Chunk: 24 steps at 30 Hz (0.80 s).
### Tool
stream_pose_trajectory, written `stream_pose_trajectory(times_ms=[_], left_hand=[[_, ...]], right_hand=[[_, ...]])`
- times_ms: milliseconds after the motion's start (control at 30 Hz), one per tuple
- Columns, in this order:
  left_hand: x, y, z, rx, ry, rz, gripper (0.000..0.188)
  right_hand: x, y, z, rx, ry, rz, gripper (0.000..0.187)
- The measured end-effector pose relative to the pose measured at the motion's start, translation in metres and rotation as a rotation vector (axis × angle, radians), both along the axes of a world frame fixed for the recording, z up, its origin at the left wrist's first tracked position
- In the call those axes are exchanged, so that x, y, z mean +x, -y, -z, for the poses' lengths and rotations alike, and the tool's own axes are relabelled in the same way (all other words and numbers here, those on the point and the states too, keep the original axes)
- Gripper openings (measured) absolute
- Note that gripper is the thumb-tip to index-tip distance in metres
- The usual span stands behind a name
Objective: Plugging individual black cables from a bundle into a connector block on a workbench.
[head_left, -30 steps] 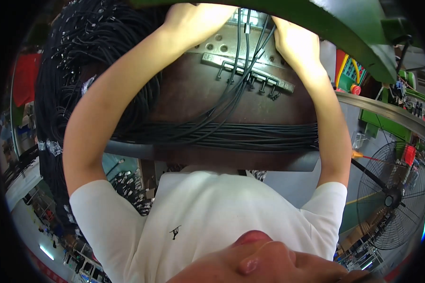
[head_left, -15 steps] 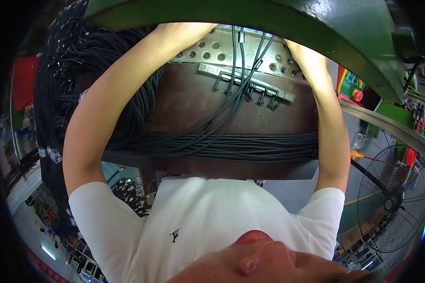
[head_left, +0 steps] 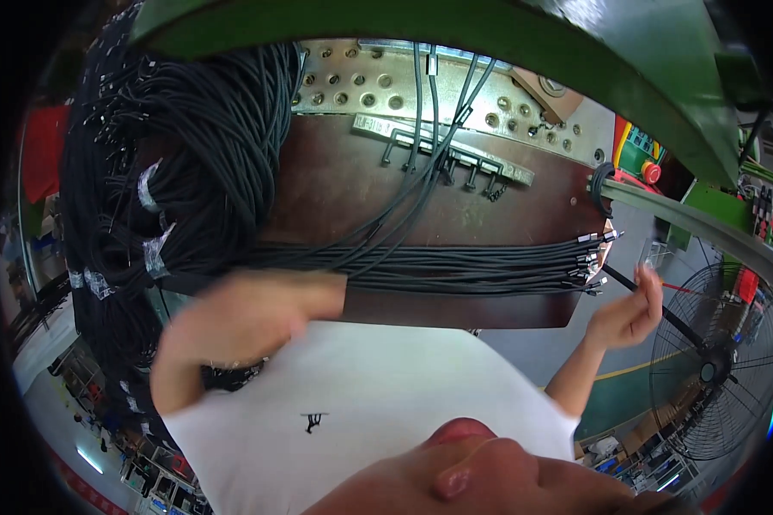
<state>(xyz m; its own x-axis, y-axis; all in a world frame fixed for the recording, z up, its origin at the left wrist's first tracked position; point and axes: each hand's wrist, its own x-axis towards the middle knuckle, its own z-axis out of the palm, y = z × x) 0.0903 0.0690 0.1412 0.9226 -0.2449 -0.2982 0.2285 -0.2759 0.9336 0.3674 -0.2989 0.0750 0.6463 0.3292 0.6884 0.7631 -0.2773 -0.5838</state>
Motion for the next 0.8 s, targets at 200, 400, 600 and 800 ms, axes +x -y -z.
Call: stream_pose_trajectory(times_ms=[200, 400, 600, 800], left_hand=[[-0.107, 0.072, 0.126, 0.800, -0.259, -0.308, 0.020], [-0.116, 0.068, 0.158, 0.843, -0.119, -0.463, 0.018], [-0.107, 0.067, 0.149, 0.905, -0.325, -0.426, 0.028], [-0.095, 0.066, 0.140, 0.859, -0.352, -0.454, 0.031]], right_hand=[[-0.106, 0.066, 0.113, -0.370, -0.758, 0.118, 0.041], [-0.113, 0.077, 0.144, -0.466, -0.822, 0.049, 0.041], [-0.105, 0.076, 0.145, -0.661, -0.582, -0.018, 0.039], [-0.104, 0.073, 0.147, -0.539, -0.495, 0.047, 0.024]])
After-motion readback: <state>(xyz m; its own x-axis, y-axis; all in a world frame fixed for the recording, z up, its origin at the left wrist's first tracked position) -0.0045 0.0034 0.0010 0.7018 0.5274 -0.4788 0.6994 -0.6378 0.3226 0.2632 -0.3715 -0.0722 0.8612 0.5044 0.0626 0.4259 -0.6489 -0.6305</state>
